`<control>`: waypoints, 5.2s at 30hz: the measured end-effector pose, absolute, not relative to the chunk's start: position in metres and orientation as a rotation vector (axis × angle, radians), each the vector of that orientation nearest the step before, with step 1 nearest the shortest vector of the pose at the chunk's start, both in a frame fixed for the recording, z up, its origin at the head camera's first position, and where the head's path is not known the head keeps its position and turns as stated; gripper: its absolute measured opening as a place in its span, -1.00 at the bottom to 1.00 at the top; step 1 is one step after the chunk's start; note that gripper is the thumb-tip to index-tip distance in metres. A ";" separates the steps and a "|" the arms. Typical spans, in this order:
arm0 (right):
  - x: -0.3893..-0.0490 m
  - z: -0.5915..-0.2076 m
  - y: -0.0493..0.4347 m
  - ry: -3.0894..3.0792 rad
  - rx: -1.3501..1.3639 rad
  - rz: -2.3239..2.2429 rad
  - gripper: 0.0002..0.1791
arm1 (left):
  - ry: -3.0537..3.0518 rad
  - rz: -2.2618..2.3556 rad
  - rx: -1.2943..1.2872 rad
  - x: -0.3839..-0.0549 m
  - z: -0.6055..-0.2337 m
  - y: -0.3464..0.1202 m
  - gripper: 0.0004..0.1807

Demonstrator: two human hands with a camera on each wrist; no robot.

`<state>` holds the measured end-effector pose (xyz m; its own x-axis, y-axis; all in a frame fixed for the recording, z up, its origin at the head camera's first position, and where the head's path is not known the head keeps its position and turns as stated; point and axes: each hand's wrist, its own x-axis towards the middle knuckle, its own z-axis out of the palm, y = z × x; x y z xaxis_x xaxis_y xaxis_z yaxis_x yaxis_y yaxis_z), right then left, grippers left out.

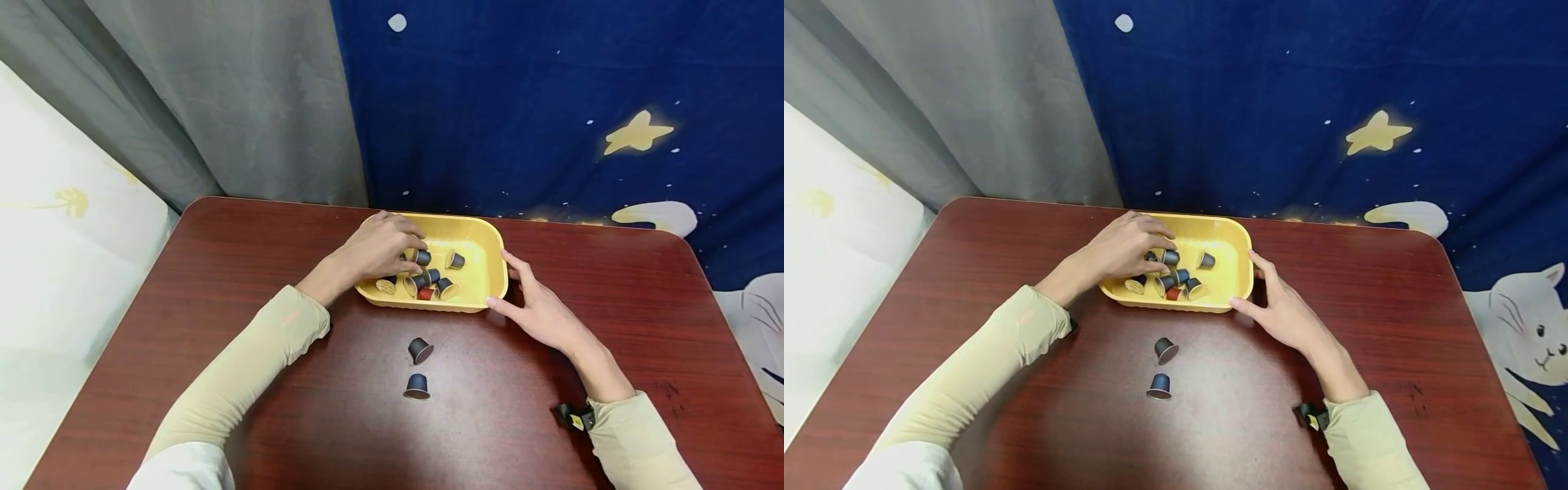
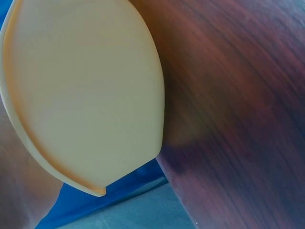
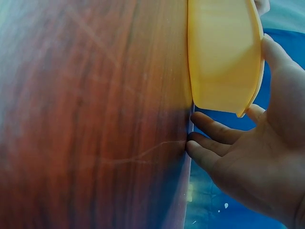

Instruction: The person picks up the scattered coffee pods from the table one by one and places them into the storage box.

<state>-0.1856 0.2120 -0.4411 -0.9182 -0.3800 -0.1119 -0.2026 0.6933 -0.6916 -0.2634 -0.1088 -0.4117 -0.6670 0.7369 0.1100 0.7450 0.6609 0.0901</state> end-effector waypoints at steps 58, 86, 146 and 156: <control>-0.185 -0.442 0.212 2.665 -0.463 -1.046 0.01 | -2.624 -0.396 -1.262 -0.239 -0.410 -0.121 -0.48; -0.185 -0.443 0.212 2.720 -0.485 -1.036 0.00 | -2.488 -0.483 -1.295 -0.204 -0.402 -0.128 -0.53; -0.186 -0.443 0.212 2.695 -0.476 -1.019 0.01 | -2.421 -0.414 -1.550 -0.146 -0.418 -0.122 -0.37; -0.185 -0.442 0.212 2.700 -0.481 -1.001 0.01 | -2.373 -0.460 -1.636 -0.137 -0.421 -0.120 -0.40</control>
